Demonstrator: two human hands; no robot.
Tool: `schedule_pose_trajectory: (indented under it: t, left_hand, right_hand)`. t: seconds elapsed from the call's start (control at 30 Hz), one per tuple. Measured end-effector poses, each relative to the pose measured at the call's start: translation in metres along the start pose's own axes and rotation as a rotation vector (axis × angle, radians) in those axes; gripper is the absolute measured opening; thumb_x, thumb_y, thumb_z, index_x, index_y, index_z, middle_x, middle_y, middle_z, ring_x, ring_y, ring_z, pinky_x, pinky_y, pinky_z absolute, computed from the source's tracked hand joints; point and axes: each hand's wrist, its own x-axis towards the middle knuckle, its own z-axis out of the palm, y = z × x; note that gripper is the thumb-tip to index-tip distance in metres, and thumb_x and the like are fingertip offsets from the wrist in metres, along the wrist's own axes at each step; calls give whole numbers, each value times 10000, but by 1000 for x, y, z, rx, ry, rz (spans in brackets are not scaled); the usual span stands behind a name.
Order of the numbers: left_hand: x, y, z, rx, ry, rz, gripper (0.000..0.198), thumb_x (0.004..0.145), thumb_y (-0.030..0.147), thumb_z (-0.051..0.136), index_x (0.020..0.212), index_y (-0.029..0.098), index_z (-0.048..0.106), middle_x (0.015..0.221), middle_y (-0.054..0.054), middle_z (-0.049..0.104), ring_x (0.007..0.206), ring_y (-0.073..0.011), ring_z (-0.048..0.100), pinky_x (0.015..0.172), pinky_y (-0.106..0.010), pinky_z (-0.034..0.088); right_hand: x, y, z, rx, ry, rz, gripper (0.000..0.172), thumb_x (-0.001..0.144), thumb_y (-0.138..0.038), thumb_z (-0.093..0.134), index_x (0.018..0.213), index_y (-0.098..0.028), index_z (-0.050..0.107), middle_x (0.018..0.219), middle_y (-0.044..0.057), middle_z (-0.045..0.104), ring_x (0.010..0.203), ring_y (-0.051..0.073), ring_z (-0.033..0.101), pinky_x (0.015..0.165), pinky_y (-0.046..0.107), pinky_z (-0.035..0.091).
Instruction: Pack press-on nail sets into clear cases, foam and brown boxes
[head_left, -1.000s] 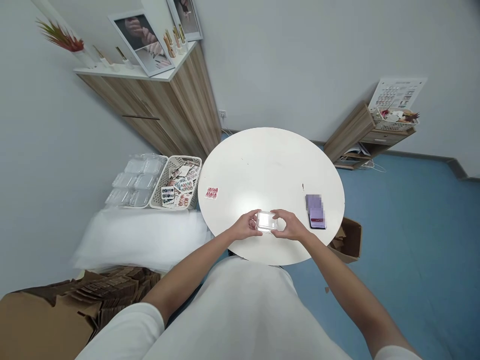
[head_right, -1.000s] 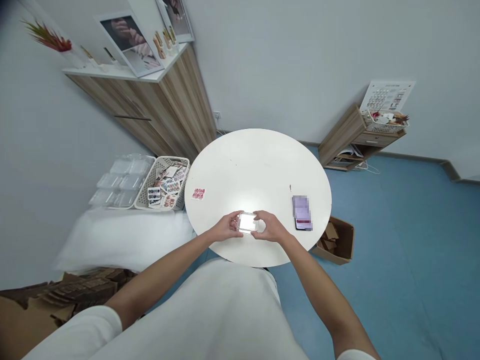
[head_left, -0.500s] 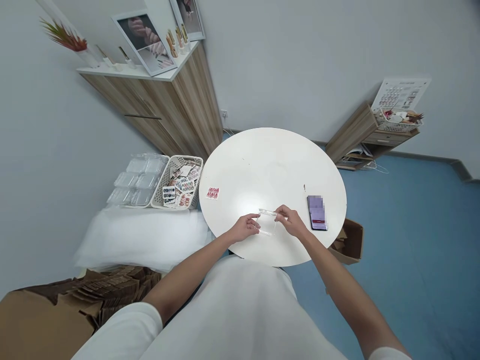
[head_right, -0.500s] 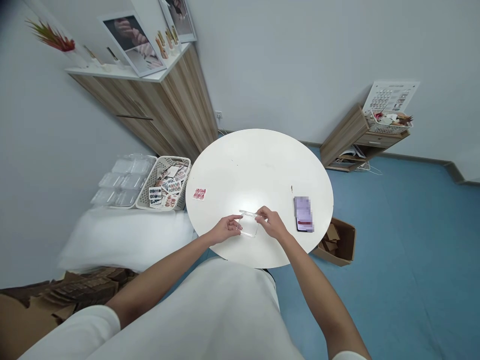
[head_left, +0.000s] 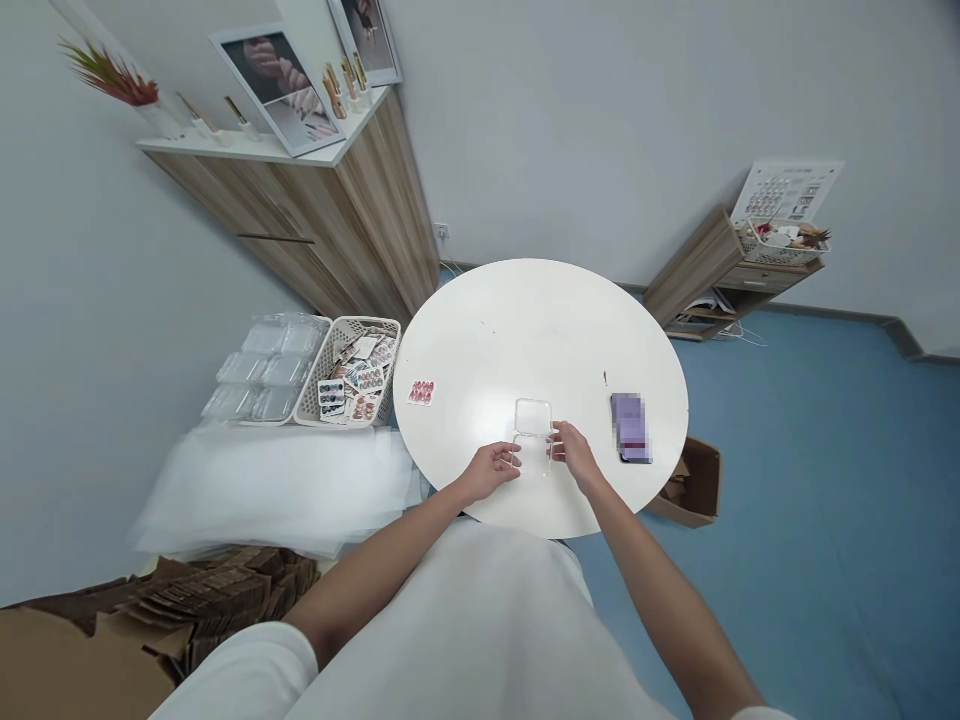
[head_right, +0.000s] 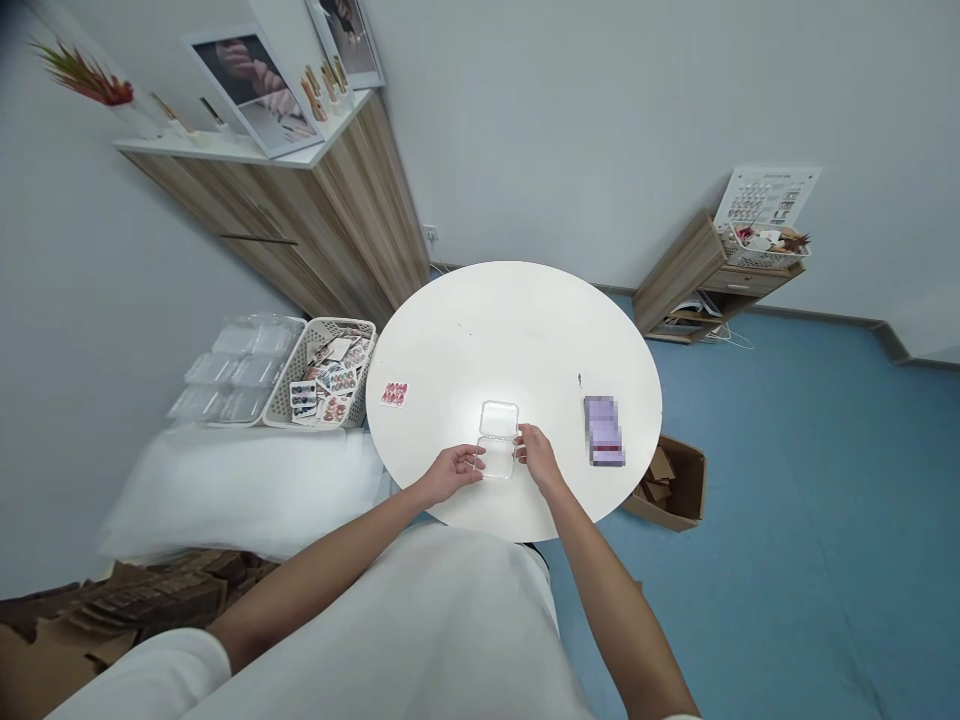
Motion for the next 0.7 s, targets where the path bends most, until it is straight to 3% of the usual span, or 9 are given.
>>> schedule_pose_trajectory:
  t: [0.13, 0.3, 0.47, 0.7]
  left_hand:
    - [4, -4, 0, -18, 36, -23, 468, 622, 229, 695, 1041, 170, 495, 857, -46, 597, 663, -95, 568, 695, -285, 446]
    - [10, -18, 1, 40, 55, -50, 464, 650, 181, 655, 1060, 188, 438, 849, -33, 594, 637, -85, 556, 658, -264, 445]
    - [17, -33, 3, 264, 124, -51, 417, 686, 161, 590, 1080, 199, 458, 920, -31, 555, 648, -74, 533, 682, -260, 450]
    - [33, -48, 11, 453, 178, -46, 432, 678, 122, 569, 1097, 172, 477, 915, -30, 512, 725, -96, 516, 735, -258, 446]
  right_hand:
    - [-25, 25, 4, -70, 48, -84, 475, 703, -480, 535, 1099, -222, 494, 939, 45, 567, 682, 132, 571, 656, 305, 475]
    - [-41, 50, 8, -112, -15, -95, 606, 684, -385, 571, 1244, -248, 384, 1134, 73, 470, 861, 157, 533, 728, 335, 476]
    - [-35, 61, 5, -145, -62, -17, 616, 678, -364, 573, 1256, -279, 378, 1163, 49, 417, 982, 164, 474, 785, 311, 464]
    - [-21, 73, 1, -185, -50, -5, 610, 664, -329, 575, 1245, -280, 399, 1070, 35, 446, 944, 168, 475, 771, 297, 464]
